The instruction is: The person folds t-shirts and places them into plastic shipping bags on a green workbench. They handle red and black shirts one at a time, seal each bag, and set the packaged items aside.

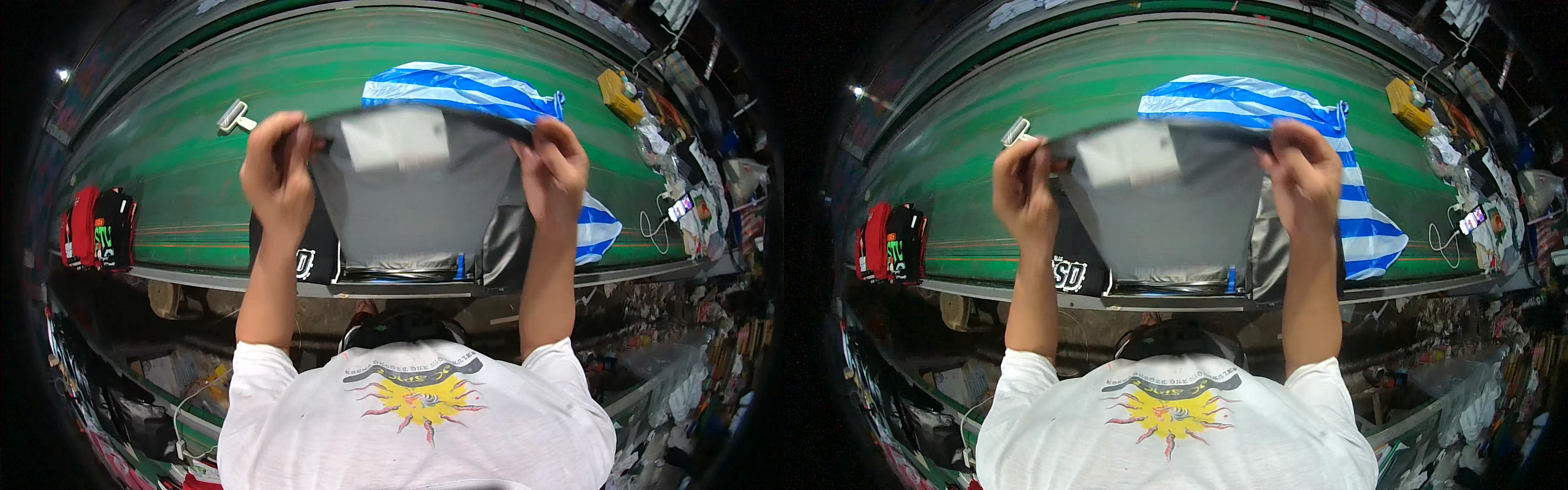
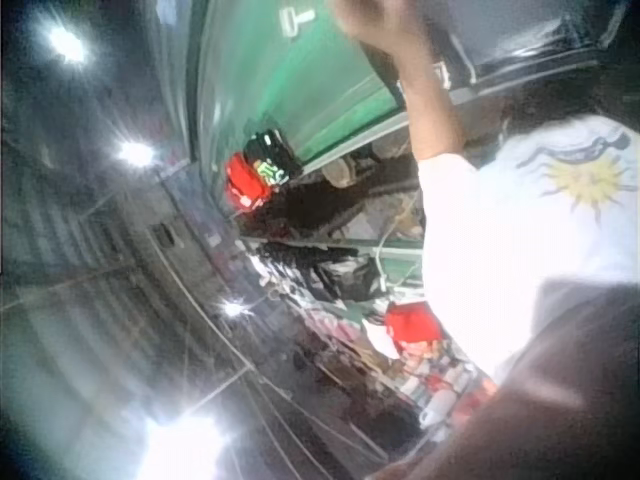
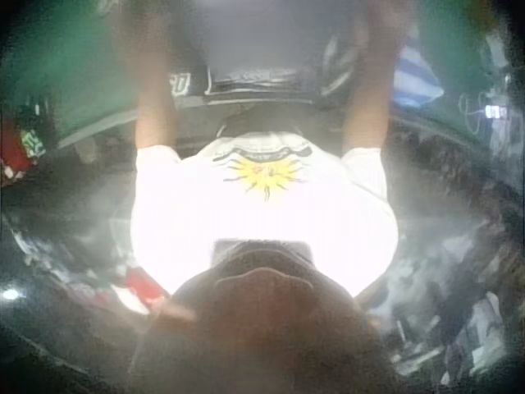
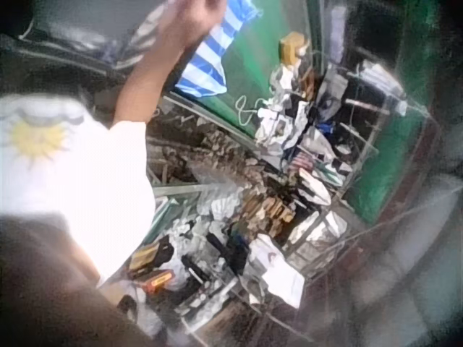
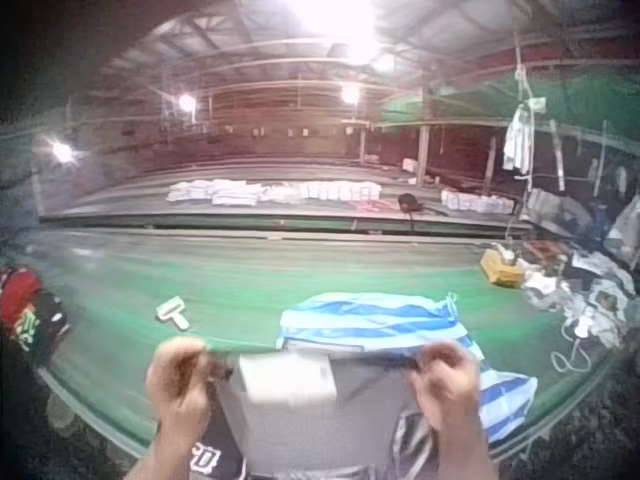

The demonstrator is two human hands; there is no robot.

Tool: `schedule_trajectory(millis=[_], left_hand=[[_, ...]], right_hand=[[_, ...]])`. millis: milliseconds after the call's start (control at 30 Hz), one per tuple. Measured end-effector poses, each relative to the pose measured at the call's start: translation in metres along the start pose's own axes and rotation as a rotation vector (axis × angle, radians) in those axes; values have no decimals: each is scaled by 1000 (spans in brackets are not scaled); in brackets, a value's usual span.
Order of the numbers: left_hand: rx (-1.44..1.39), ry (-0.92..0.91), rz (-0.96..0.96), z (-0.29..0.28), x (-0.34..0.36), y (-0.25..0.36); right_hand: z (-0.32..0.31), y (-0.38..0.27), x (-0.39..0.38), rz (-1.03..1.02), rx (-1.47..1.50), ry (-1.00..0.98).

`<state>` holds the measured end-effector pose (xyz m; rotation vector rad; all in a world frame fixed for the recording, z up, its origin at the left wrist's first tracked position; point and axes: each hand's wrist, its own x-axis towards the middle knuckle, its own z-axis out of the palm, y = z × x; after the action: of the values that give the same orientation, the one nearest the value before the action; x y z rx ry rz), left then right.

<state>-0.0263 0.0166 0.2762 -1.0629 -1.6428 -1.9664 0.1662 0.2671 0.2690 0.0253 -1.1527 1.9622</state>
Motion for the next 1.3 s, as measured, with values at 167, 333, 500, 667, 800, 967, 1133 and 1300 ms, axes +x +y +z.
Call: schedule_trajectory(millis=[167, 333, 500, 667, 800, 967, 1133, 1300], left_hand=[[161, -163, -371, 23, -13, -118], [532, -452, -598, -17, -141, -219], [375, -582, -1118, -15, -222, -177], [61, -524, -1140, 11, -219, -134], [-371, -412, -1303, 28, -179, -100], [-481, -560, -889, 66, -121, -14], [-719, -666, -713, 119, -102, 34], [-613, -647, -555, 165, -123, 32]], right_hand=[[-48, 72, 31, 289, -259, 109], [-132, 144, -64, 660, -994, 6], [-97, 147, -156, 510, -1607, -301], [-81, 155, -158, 538, -1679, -195], [-99, 156, -153, 488, -1548, -103], [-118, 150, -153, 693, -869, 48], [-112, 100, -145, 714, 39, 200], [-171, -4, -115, 338, -433, 278]])
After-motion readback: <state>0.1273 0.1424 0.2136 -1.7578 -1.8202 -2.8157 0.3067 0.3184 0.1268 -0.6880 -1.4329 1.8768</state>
